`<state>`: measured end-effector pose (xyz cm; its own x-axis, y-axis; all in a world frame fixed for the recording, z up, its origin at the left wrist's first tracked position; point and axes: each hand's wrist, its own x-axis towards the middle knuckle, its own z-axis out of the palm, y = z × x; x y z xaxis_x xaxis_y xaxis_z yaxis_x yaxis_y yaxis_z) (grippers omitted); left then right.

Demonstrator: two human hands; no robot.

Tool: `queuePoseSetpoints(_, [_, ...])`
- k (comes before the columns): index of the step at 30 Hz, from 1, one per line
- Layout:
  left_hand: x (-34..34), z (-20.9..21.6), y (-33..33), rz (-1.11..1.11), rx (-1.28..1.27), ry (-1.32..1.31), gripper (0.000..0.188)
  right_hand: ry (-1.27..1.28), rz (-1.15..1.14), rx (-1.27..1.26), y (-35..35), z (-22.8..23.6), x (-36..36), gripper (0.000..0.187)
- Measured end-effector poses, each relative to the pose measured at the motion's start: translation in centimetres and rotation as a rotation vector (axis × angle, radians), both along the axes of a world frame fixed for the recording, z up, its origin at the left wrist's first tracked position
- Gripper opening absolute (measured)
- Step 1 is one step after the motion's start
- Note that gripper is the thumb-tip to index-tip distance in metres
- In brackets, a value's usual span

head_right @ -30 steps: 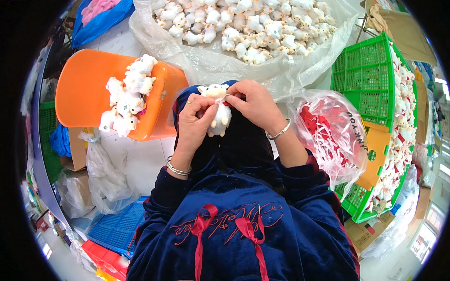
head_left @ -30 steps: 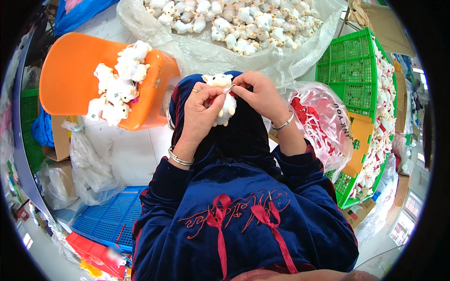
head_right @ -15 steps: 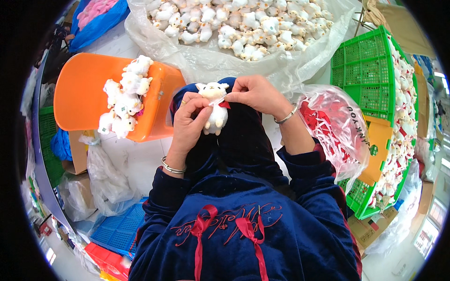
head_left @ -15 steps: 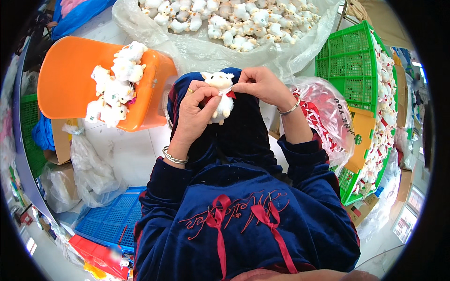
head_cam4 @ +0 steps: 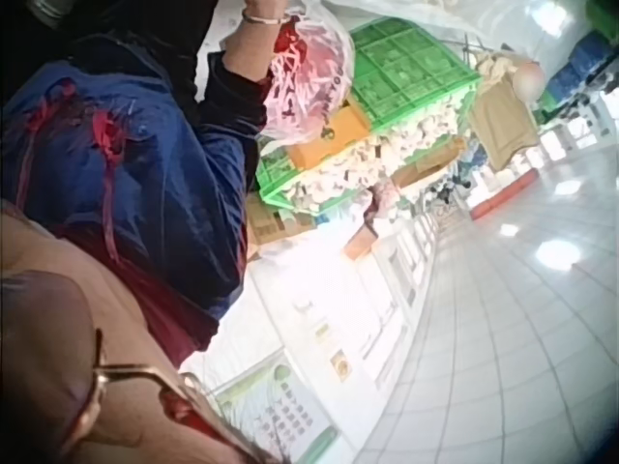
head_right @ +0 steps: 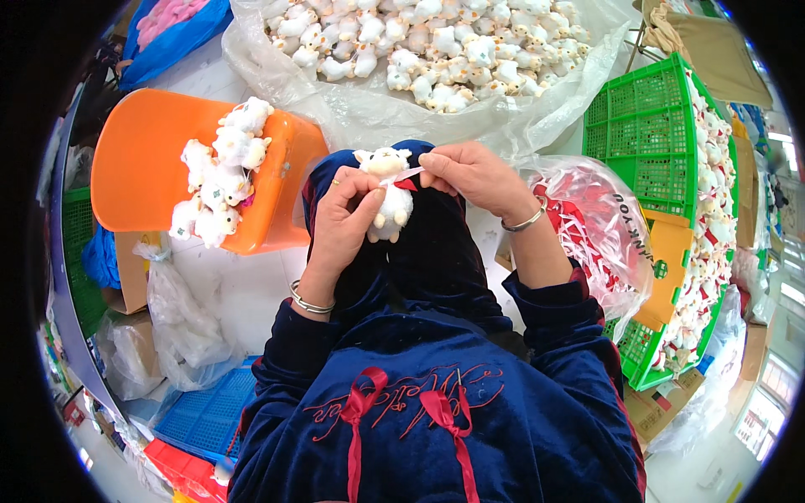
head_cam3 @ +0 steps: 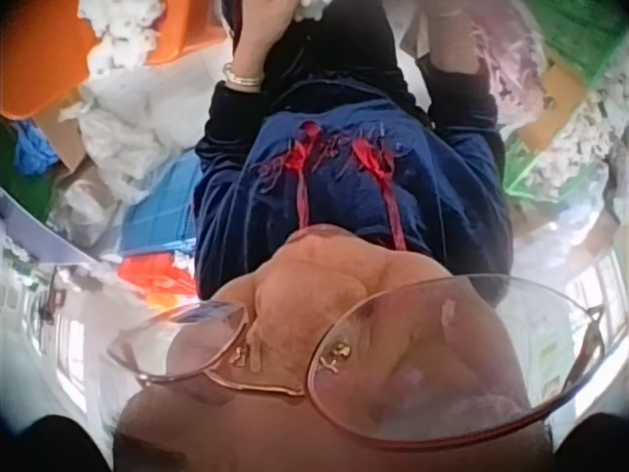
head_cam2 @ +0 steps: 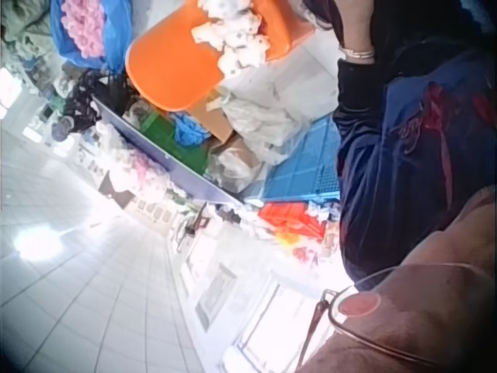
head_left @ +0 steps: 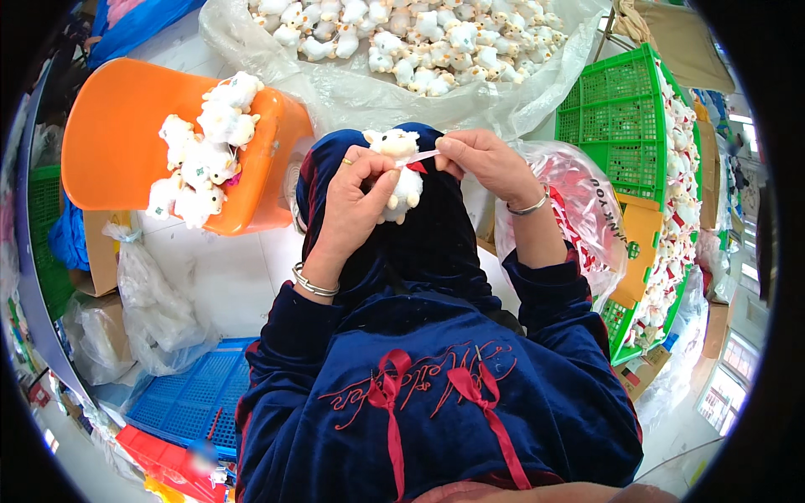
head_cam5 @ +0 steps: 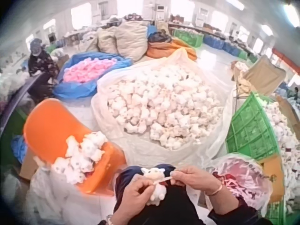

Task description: The person sits cross-legged on the floor and ties small ribbons around the necks of white plush toys. They pick up each toy, wrap the ribbon, and adjust the bow before placing the finished item into an orange bin.

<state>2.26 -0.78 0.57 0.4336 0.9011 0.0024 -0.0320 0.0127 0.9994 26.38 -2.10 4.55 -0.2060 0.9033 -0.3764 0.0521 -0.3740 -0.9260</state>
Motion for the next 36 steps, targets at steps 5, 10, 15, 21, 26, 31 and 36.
queuePoseSetpoints(5, [0.2,0.1,-0.2,0.025,0.001,-0.023,0.005,0.086,0.003,-0.054,-0.9,0.5,-1.4,0.018])
queuePoseSetpoints(10, [0.3,0.3,-0.2,0.058,0.008,-0.002,0.007,0.215,0.128,-0.156,-1.8,1.1,-2.7,0.012])
queuePoseSetpoints(15, [0.4,0.5,-0.1,0.045,-0.008,-0.011,0.007,0.095,0.079,0.058,-2.0,0.7,-2.4,0.010])
queuePoseSetpoints(21, [0.6,0.4,-0.4,0.072,-0.063,-0.035,0.007,0.068,0.063,-0.096,-2.3,0.4,-2.0,0.008])
queuePoseSetpoints(26, [1.0,0.4,-0.9,0.096,-0.082,-0.012,0.007,0.175,-0.085,-0.043,-2.3,0.7,-3.7,0.010])
queuePoseSetpoints(31, [1.1,0.2,-1.2,0.146,0.043,0.035,0.008,0.103,0.088,0.029,-2.6,1.5,-4.9,0.011])
queuePoseSetpoints(36, [1.2,-0.1,-1.3,0.137,-0.025,-0.009,0.007,-0.408,0.151,0.059,-3.4,2.6,-1.5,0.017])
